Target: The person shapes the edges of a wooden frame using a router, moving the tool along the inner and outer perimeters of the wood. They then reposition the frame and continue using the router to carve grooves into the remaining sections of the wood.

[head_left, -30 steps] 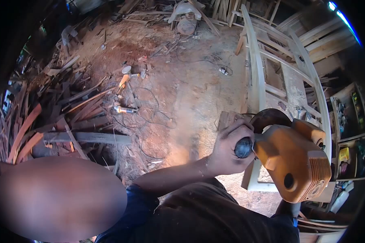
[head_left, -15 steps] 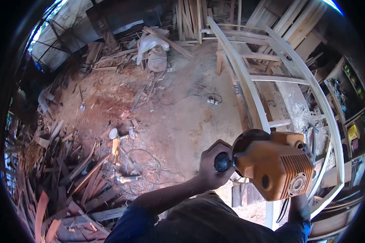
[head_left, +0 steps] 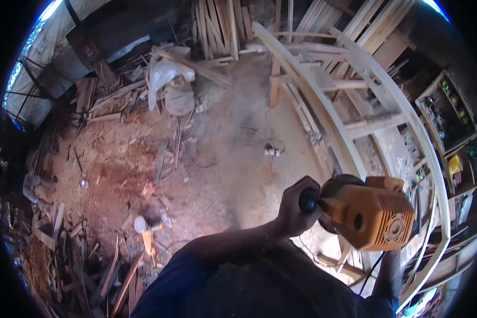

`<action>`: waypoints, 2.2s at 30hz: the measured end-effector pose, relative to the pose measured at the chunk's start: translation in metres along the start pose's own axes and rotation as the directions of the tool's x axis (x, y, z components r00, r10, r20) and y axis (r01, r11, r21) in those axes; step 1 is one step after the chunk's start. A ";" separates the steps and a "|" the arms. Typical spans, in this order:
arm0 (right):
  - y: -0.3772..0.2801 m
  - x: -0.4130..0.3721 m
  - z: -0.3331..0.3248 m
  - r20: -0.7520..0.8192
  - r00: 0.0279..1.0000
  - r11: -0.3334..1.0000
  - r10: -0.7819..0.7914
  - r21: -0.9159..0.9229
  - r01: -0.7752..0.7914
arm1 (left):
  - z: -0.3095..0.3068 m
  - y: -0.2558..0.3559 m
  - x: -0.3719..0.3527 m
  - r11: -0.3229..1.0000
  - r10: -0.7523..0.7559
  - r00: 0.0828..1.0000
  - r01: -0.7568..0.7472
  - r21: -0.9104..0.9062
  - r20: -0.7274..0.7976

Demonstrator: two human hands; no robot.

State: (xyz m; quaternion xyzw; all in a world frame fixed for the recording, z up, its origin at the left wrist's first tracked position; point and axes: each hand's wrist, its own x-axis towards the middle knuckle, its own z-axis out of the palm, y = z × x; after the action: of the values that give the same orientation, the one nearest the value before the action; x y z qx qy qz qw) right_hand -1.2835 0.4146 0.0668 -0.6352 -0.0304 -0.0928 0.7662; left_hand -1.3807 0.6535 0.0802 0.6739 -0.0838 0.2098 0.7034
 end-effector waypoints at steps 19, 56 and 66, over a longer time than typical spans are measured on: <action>0.100 0.359 0.166 -0.278 0.958 0.998 -0.065 -0.025 0.061 | -0.126 -0.197 0.468 0.993 -0.111 0.975 0.114 -0.009 0.191; 0.412 1.218 0.710 0.497 0.799 0.508 -0.338 -0.618 0.600 | -0.433 -0.583 1.197 0.975 -0.113 0.861 0.191 0.109 -0.496; 0.468 1.247 0.737 0.450 0.798 0.809 -0.401 -0.235 0.539 | -0.442 -0.576 1.206 0.980 -0.047 0.858 0.138 0.142 -0.512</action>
State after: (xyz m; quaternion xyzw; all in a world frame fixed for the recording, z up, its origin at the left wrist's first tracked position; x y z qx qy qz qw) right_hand 0.0769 1.0893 -0.0399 -0.7386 -0.3203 -0.1625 0.5706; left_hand -0.1352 1.3055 0.0038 0.6573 0.1547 0.3514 0.6485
